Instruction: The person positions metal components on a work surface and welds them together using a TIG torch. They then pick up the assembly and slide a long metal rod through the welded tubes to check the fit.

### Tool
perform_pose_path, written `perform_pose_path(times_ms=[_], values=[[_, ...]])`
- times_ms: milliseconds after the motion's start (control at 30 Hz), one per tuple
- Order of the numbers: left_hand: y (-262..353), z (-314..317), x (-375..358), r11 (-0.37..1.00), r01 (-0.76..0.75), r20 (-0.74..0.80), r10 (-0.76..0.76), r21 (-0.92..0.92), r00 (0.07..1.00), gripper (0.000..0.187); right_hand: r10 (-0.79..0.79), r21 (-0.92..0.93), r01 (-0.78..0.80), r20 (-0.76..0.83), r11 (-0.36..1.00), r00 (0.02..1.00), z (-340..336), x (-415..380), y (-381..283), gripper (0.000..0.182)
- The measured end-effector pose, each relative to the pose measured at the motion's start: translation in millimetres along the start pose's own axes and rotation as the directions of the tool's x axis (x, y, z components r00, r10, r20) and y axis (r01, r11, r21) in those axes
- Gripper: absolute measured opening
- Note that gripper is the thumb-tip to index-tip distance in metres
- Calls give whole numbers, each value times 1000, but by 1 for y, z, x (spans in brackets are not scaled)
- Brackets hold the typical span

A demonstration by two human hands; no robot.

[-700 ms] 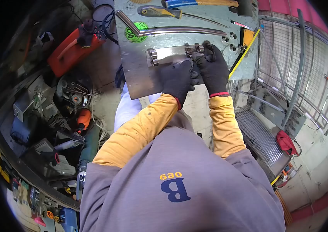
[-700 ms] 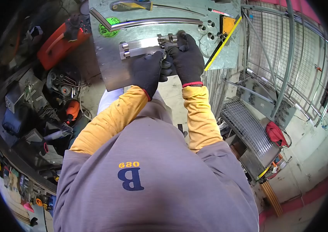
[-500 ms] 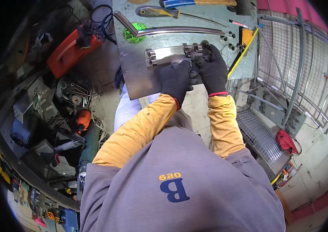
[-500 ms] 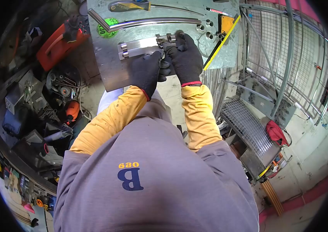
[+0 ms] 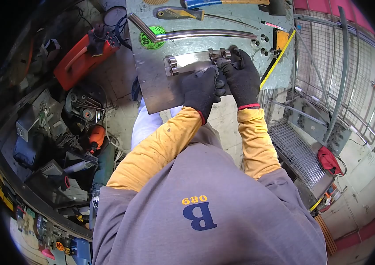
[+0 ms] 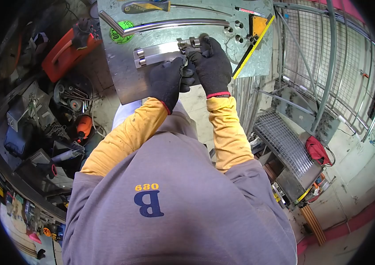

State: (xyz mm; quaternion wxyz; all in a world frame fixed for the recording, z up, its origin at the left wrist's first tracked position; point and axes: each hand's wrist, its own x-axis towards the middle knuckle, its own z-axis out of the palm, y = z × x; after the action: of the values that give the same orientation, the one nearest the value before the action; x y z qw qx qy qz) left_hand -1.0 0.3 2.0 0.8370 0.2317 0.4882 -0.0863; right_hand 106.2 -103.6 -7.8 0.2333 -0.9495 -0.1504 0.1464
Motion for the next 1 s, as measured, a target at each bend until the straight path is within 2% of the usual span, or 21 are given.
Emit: perform_pose_path(times_ms=[67, 200, 300, 367, 400, 433, 467, 500, 533, 567, 600, 633, 667, 733, 767, 800, 900, 1000], values=[[-1, -1, 1, 1000, -12, 9, 12, -2, 1000, 35, 47, -32, -46, 33, 998, 998, -2, 0, -3, 62], [2, -5, -1, 1000, -17, 24, 17, 20, 1000, 37, 32, -36, -31, 17, 999, 999, -1, 0, -2, 62], [7, -19, -16, 992, -34, 53, 27, 120, 998, 33, 49, -63, -48, 22, 997, 999, -5, 0, -8, 62], [6, -42, -30, 923, -239, 73, 227, 302, 971, 28, 36, -52, -34, 34, 998, 999, -5, 0, -7, 62], [2, -60, -35, 919, -301, 35, 303, 255, 952, 24, 46, -44, -44, 37, 998, 998, -5, -1, -8, 62], [-3, -77, -41, 840, -468, -9, 489, 275, 872, 23, 56, 29, -58, 52, 998, 997, -6, -1, -10, 61], [-6, -90, -43, 624, -718, -40, 763, 309, 645, 23, 64, 104, -71, 67, 992, 996, -5, -1, -10, 61], [7, -108, -50, 334, -746, 52, 896, 576, 441, 28, -15, 129, 13, 10, 992, 1000, 2, 1, 3, 61], [16, -124, -57, 276, -696, 54, 910, 663, 411, 36, -11, 137, 9, 11, 991, 1000, 1, 0, 1, 61], [31, -135, -57, 0, -635, 197, 951, 772, 239, 40, 11, 108, -15, 34, 994, 999, -3, -1, -4, 62], [46, -144, -53, -272, -509, 360, 929, 817, 82, 44, 30, 78, -35, 58, 996, 998, -4, -1, -7, 62], [55, -151, -50, -332, -510, 438, 893, 794, 101, 60, 76, 127, -89, 105, 988, 992, -3, 2, -3, 75], [58, -154, -44, -334, -498, 436, 894, 800, 101, 60, 68, 136, -83, 114, 987, 991, -1, 3, 1, 75], [61, -157, -30, -504, -404, 596, 790, 763, 142, 66, 68, 296, -102, 125, 950, 990, 3, 4, 6, 73], [61, -156, -20, -539, -402, 633, 760, 740, 148, 72, 76, 257, -108, 131, 960, 988, 4, 5, 9, 71], [63, -152, -18, -540, -396, 633, 760, 742, 148, 72, 73, 261, -106, 134, 960, 988, 4, 6, 8, 71], [68, -142, -11, -538, -448, 657, 736, 715, 164, 73, 70, 112, -80, 90, 991, 993, 0, 4, 2, 70], [65, -140, -3, -539, -424, 653, 733, 728, 190, 69, 27, 143, -40, 88, 989, 996, 0, 4, 4, 69]])
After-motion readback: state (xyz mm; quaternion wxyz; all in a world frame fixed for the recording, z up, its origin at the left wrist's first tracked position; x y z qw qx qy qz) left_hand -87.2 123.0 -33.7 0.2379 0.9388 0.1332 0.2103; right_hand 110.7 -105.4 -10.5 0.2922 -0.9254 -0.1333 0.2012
